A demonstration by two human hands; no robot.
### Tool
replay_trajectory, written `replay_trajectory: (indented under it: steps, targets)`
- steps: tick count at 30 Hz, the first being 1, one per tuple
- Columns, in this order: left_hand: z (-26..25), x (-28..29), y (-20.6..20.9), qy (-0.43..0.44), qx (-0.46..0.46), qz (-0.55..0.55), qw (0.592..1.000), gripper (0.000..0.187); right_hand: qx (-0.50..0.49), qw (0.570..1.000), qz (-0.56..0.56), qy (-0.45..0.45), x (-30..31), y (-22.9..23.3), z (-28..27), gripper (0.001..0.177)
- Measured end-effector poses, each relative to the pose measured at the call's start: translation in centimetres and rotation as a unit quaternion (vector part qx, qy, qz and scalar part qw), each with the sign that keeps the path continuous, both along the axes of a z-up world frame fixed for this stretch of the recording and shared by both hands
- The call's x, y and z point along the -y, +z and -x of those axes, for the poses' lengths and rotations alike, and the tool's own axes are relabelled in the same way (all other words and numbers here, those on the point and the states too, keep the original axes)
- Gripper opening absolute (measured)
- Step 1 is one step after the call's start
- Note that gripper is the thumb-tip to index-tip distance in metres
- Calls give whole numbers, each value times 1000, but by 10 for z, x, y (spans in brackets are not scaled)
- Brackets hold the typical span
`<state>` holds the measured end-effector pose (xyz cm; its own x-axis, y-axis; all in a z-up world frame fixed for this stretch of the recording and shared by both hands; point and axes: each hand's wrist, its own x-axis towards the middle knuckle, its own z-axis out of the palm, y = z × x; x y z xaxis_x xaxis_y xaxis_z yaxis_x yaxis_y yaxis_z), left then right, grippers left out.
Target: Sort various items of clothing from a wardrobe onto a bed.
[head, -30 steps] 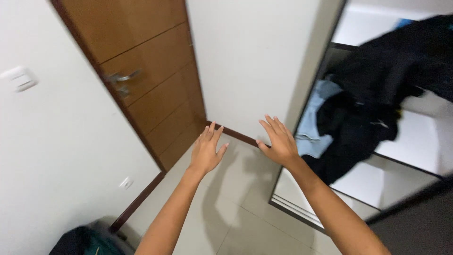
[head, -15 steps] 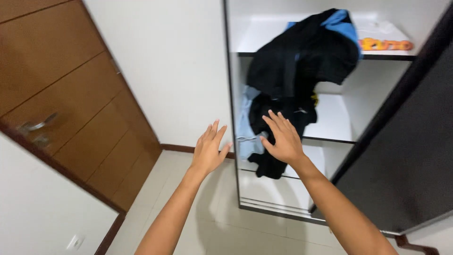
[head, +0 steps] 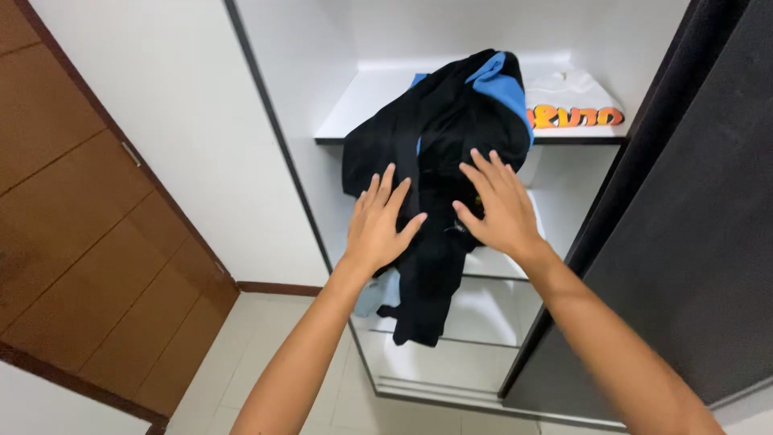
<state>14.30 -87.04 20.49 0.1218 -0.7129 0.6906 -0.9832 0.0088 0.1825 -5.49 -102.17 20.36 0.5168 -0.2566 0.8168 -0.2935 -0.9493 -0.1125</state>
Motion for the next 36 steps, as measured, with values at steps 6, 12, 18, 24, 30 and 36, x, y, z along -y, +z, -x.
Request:
replay_trajectory:
  steps: [6,12,18,24,30,36]
  targets:
    - [7,68,24,25,35,2,999,71,-24,999,16,-14,51,27,1,66]
    - [1,113,45,61,38,-29,997,77,-43,999,29,-8,89,45,-18,74]
    - [-22,135,44,102,105,-50,988,64,-81,995,57,-24,97,50,-37,75]
    - [-35,130,30,72,154,8,985,47,-106,990,88,-25,99,45,-50,68]
    - [-42,121,24,15,105,69,992,34,-124,988,91,-3,95,46,-63,65]
    - [-47,97,29,-13,41,104,994,30,-99,991,79,51,87,45,-70,58]
